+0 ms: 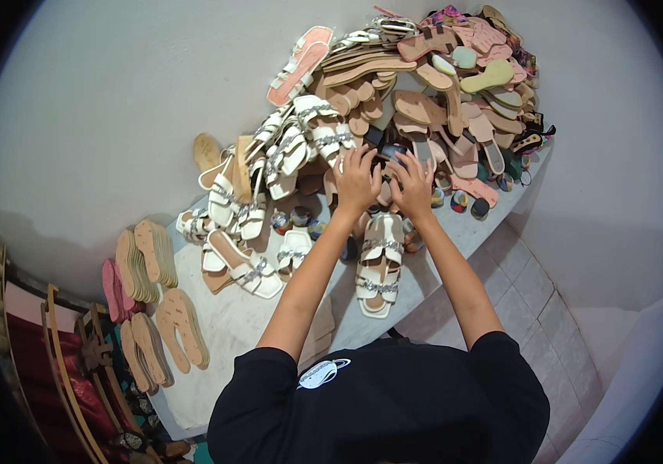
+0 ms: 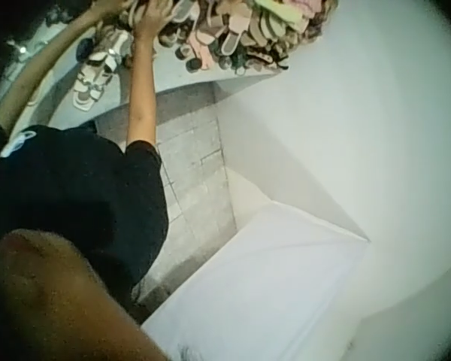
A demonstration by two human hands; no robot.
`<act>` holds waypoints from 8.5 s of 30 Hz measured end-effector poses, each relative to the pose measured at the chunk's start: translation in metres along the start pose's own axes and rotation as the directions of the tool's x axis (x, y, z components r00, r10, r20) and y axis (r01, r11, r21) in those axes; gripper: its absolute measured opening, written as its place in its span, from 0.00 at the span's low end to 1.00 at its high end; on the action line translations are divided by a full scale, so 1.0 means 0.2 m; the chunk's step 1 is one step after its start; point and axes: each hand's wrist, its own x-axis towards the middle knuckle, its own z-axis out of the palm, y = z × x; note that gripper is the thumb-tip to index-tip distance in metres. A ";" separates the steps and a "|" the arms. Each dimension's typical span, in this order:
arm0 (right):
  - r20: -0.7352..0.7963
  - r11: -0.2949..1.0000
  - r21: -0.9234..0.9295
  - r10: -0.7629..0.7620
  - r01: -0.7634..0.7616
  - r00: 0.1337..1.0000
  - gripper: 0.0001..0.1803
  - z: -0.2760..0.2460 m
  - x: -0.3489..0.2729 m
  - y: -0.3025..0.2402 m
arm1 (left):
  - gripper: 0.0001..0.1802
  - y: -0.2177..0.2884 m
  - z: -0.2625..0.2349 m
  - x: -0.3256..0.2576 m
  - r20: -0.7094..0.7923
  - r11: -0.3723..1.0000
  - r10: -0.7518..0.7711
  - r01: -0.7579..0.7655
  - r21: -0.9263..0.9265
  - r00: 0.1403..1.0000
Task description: Inspecting and sorting various shoe soles and upper components in a factory setting.
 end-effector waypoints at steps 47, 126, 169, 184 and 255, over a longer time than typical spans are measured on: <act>-0.207 0.928 0.197 -0.276 0.316 0.939 0.14 -0.21 -0.42 -0.18 | 0.31 0.00 -0.22 -0.03 0.236 0.132 -0.752 0.491 -0.861 0.616; 0.376 0.601 0.799 -0.506 0.005 0.777 0.34 0.18 -0.72 -2.05 | 0.13 -0.57 -2.03 -1.39 -0.073 0.152 -0.977 0.420 -0.895 0.199; 0.620 0.720 0.664 -0.381 -0.201 0.686 0.29 0.83 -0.93 -2.43 | 0.24 -1.27 -1.95 -1.86 -0.216 0.540 -0.826 0.841 -0.039 0.521; 0.625 0.703 0.672 -0.372 -0.231 0.686 0.28 0.82 -0.94 -2.42 | 0.26 -1.23 -1.98 -1.82 -0.103 0.434 -0.897 0.901 -0.017 0.431; 0.290 0.893 0.447 -0.208 0.060 0.934 0.18 0.45 -0.75 -1.97 | 0.14 -0.79 -1.73 -1.38 0.017 0.864 -0.486 0.477 0.164 0.874</act>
